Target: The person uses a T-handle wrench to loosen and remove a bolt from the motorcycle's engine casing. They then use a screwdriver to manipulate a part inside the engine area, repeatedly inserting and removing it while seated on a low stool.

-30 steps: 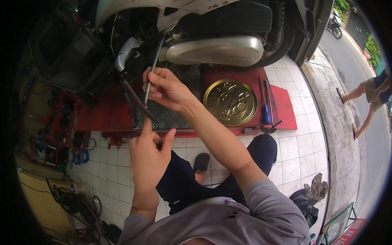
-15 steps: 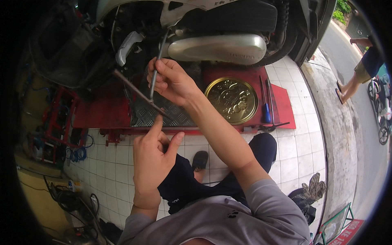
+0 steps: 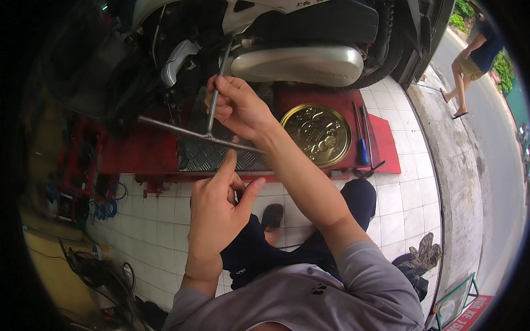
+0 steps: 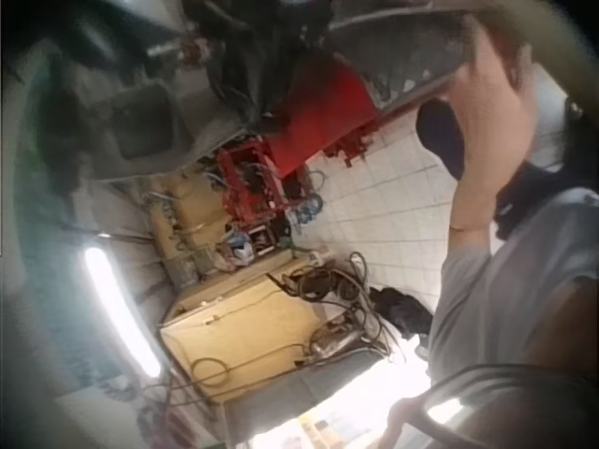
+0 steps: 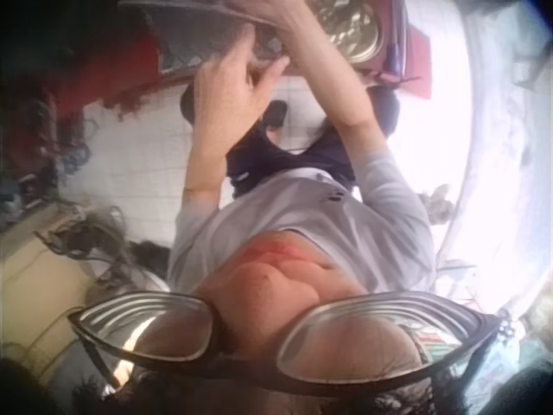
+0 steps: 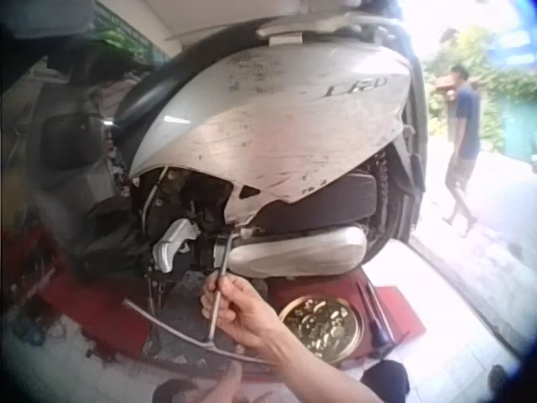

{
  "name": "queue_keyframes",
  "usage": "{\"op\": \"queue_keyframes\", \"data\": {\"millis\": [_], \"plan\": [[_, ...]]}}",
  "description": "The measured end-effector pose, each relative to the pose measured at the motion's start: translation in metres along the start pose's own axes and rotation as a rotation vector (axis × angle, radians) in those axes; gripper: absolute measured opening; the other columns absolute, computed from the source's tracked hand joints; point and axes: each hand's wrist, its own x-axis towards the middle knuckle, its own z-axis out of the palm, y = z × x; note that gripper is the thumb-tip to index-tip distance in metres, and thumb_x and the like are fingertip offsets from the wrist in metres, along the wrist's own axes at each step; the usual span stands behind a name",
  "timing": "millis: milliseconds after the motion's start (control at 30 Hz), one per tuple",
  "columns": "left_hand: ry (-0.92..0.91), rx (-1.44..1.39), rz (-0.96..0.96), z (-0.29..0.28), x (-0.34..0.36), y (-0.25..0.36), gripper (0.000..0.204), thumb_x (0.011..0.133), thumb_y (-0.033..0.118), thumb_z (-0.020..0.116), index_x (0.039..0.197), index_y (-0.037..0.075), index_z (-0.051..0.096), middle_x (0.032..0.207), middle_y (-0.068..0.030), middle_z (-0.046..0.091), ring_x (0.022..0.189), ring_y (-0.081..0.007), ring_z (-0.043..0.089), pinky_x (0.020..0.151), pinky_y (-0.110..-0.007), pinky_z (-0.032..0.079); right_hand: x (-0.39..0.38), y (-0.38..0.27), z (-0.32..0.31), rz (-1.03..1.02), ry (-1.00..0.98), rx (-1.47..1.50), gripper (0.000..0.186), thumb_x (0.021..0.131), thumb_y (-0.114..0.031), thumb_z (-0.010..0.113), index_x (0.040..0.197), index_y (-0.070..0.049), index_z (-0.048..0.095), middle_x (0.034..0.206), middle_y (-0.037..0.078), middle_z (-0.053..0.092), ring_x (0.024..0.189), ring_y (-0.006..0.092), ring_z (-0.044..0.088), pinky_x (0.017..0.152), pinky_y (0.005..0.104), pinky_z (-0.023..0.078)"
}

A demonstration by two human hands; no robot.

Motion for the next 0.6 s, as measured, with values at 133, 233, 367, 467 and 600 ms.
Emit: {"op": "queue_keyframes", "data": {"millis": [133, 233, 367, 467, 600], "plan": [[0.192, -0.146, 0.048, -0.012, 0.010, 0.012, 0.065, 0.086, 0.023, 0.067, 0.136, -0.009, 0.040, 0.054, -0.0055, 0.056, 0.045, -0.0233, 0.059, 0.046, -0.034, 0.045, -0.001, 0.005, -0.007, 0.031, 0.064, -0.010, 0.020, 0.094, -0.025, 0.061, 0.092, -0.006, 0.061, 0.066, -0.005, 0.046, 0.054, 0.0035, 0.037, 0.051, 0.0200, 0.031], [0.291, -0.138, -0.106, -0.021, 0.005, 0.011, 0.069, 0.087, 0.025, 0.067, 0.137, -0.011, 0.036, 0.053, -0.0059, 0.056, 0.046, -0.0228, 0.060, 0.046, -0.033, 0.045, -0.009, -0.004, -0.005, 0.031, 0.078, -0.026, 0.019, 0.095, -0.024, 0.059, 0.093, -0.005, 0.061, 0.066, -0.004, 0.046, 0.054, 0.0035, 0.036, 0.051, 0.0194, 0.029], [0.143, -0.031, -0.098, -0.003, -0.012, -0.012, 0.065, 0.084, 0.019, 0.070, 0.134, -0.012, 0.041, 0.054, -0.0086, 0.057, 0.044, -0.0198, 0.058, 0.047, -0.028, 0.043, -0.002, -0.002, -0.005, 0.025, 0.051, 0.023, 0.020, 0.096, -0.024, 0.058, 0.096, -0.004, 0.061, 0.066, -0.005, 0.043, 0.053, 0.0036, 0.033, 0.050, 0.0190, 0.027], [0.022, -0.150, 0.093, 0.004, -0.002, -0.006, 0.065, 0.085, 0.020, 0.068, 0.135, -0.012, 0.040, 0.055, -0.0082, 0.057, 0.045, -0.0229, 0.058, 0.049, -0.031, 0.045, 0.000, 0.003, -0.006, 0.034, 0.069, 0.001, 0.021, 0.097, -0.025, 0.057, 0.096, -0.004, 0.060, 0.066, -0.005, 0.040, 0.053, 0.0030, 0.033, 0.049, 0.0195, 0.028], [0.183, -0.224, 0.041, -0.012, 0.005, -0.006, 0.070, 0.085, 0.020, 0.069, 0.137, -0.012, 0.035, 0.056, -0.0078, 0.057, 0.046, -0.0233, 0.059, 0.048, -0.031, 0.046, -0.006, 0.002, -0.010, 0.056, 0.121, -0.037, 0.021, 0.097, -0.025, 0.056, 0.095, -0.004, 0.060, 0.066, -0.005, 0.039, 0.053, 0.0025, 0.033, 0.049, 0.0188, 0.028]]}}
